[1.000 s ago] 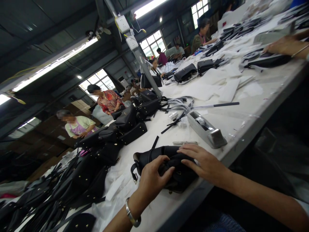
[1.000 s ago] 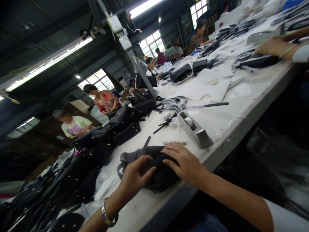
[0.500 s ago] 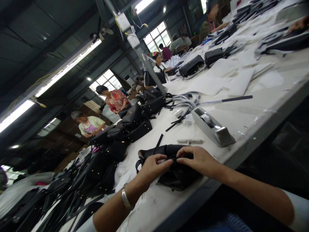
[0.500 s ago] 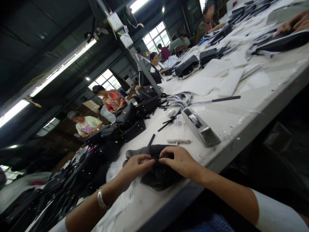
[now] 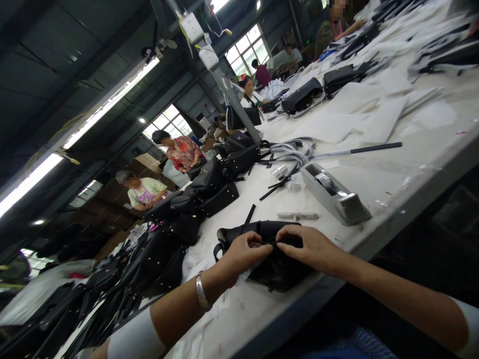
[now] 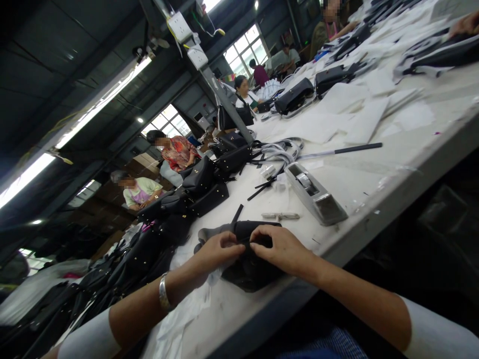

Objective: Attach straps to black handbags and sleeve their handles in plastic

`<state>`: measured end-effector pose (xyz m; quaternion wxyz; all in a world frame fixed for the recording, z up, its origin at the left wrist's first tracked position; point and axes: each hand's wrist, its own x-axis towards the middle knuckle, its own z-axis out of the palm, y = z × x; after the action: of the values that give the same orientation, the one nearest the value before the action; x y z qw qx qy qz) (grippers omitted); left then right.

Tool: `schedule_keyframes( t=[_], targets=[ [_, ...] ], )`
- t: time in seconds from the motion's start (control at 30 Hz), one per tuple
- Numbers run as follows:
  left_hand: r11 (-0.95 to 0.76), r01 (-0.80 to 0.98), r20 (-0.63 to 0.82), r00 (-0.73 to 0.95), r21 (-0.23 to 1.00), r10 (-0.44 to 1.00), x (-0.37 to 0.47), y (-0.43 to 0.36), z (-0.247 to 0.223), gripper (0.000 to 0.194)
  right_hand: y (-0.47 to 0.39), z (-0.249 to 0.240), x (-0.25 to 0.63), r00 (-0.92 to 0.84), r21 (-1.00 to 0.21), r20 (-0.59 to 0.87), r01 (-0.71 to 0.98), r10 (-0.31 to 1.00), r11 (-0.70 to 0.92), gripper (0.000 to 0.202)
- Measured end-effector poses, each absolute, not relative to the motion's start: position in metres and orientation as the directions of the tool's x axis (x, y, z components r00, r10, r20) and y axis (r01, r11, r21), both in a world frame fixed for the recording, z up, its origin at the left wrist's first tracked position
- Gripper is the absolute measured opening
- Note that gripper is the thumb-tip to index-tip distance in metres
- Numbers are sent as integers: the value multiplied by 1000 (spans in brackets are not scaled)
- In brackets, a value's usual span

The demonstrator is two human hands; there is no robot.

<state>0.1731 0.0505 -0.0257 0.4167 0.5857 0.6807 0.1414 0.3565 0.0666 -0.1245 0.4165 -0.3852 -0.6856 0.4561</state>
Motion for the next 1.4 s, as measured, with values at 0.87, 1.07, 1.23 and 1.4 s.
schedule_keyframes(
  t=[0.87,1.07,1.23,1.4],
  targets=[
    [69,737,-104,1,672,995,175,34,-58,10,56,-136,341,-362,-967,196,81,912,240,14],
    [-49,751,-60,117,659,991,169,36,-59,16,54,-134,337,-357,-960,205,108,911,258,13],
    [-226,767,-181,406,600,896,150,46,-25,36,58,-130,348,-373,-942,194,188,908,278,15],
    [-216,807,21,245,550,969,98,41,4,35,62,-128,365,-340,-805,304,407,890,431,25]
  ],
)
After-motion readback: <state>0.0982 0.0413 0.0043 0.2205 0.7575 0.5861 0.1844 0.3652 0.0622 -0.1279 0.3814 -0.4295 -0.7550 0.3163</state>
